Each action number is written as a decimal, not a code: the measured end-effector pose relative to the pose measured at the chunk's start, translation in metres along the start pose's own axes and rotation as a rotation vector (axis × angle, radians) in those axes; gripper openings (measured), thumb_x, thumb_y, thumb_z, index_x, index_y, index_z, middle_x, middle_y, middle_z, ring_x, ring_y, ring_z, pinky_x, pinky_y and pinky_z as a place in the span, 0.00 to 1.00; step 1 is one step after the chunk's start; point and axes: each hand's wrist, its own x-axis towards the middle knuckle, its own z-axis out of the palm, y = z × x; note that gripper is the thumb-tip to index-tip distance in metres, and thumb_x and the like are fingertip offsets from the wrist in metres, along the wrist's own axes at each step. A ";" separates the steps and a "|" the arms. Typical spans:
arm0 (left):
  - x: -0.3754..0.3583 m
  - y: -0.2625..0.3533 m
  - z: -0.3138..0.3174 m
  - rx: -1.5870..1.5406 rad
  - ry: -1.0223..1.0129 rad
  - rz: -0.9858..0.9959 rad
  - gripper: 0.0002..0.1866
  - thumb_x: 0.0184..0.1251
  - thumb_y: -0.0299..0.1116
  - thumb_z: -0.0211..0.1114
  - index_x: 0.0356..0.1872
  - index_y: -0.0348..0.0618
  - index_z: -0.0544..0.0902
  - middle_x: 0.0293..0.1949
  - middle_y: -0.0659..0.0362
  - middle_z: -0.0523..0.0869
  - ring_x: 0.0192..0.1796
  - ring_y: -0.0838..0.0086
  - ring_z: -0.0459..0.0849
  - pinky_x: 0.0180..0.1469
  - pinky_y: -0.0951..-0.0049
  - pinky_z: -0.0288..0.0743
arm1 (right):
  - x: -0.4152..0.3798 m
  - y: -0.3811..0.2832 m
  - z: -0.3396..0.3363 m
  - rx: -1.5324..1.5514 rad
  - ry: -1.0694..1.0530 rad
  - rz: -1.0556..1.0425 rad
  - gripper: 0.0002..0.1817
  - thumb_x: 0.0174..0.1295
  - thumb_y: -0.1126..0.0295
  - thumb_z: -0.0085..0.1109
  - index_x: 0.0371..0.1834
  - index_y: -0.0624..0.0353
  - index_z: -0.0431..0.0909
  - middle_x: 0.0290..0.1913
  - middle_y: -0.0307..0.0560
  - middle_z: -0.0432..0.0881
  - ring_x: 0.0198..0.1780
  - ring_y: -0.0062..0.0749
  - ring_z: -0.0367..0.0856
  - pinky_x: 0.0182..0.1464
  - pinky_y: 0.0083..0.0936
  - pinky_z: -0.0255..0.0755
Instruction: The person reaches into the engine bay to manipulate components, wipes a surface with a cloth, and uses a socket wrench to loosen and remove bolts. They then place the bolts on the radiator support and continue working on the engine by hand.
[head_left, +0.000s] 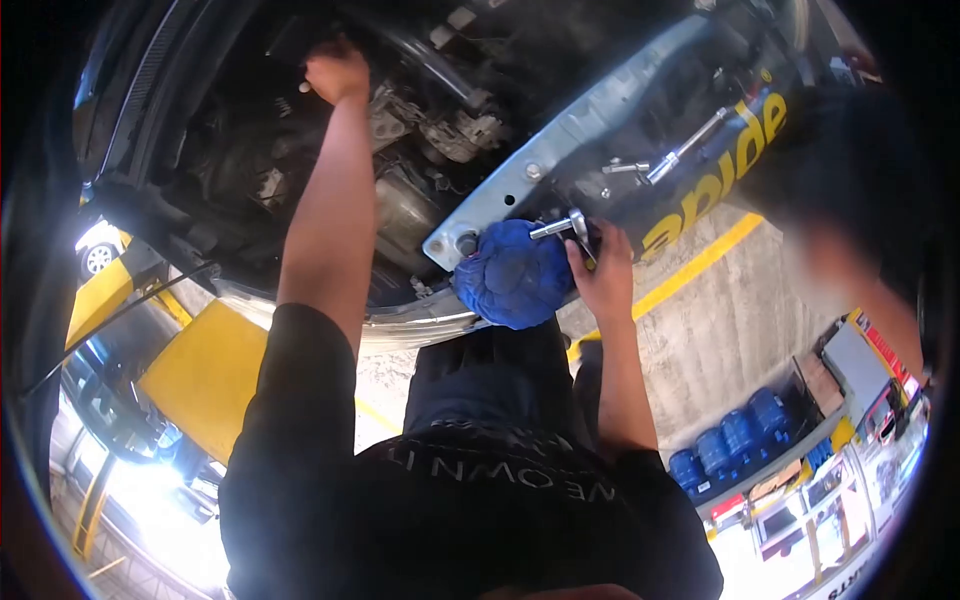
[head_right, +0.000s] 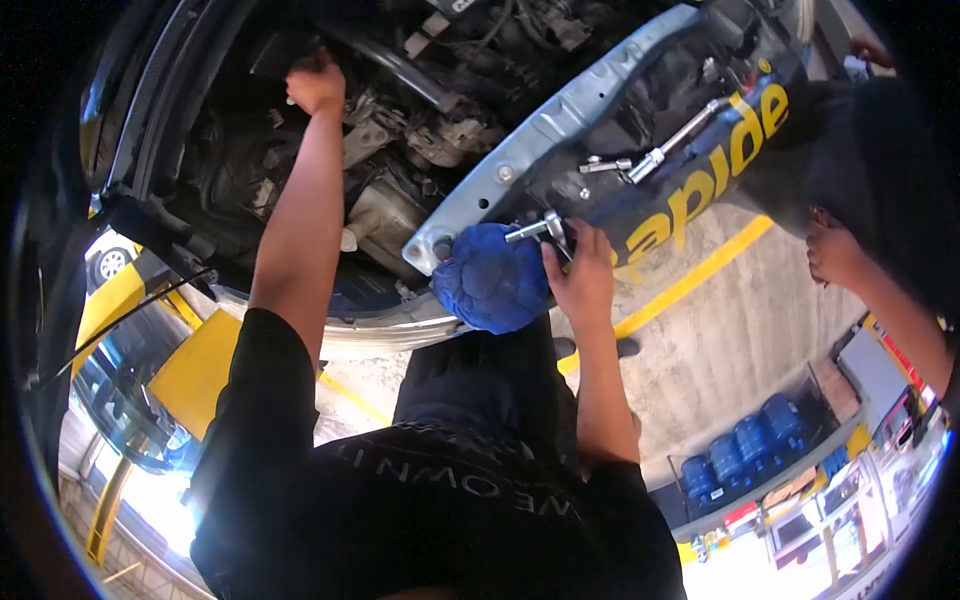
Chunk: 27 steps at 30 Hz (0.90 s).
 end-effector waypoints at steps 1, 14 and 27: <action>0.002 -0.007 0.002 -0.021 -0.007 0.037 0.16 0.63 0.48 0.75 0.33 0.44 0.94 0.37 0.49 0.94 0.42 0.49 0.93 0.48 0.52 0.85 | 0.000 -0.001 0.003 -0.067 0.001 0.003 0.25 0.63 0.63 0.72 0.60 0.61 0.75 0.49 0.59 0.80 0.53 0.60 0.79 0.55 0.48 0.75; 0.002 -0.011 -0.013 -0.079 -0.056 0.116 0.19 0.60 0.53 0.77 0.37 0.47 0.95 0.38 0.51 0.94 0.44 0.50 0.93 0.49 0.54 0.85 | 0.004 0.005 0.015 -0.304 0.040 -0.091 0.19 0.66 0.67 0.67 0.56 0.60 0.74 0.43 0.60 0.77 0.46 0.62 0.81 0.47 0.50 0.77; 0.015 -0.013 -0.032 -0.140 -0.245 0.214 0.15 0.67 0.46 0.73 0.44 0.45 0.92 0.39 0.50 0.93 0.45 0.54 0.93 0.50 0.57 0.85 | 0.057 -0.081 -0.013 0.550 0.032 0.032 0.26 0.70 0.71 0.69 0.65 0.60 0.67 0.56 0.50 0.76 0.48 0.29 0.75 0.51 0.24 0.72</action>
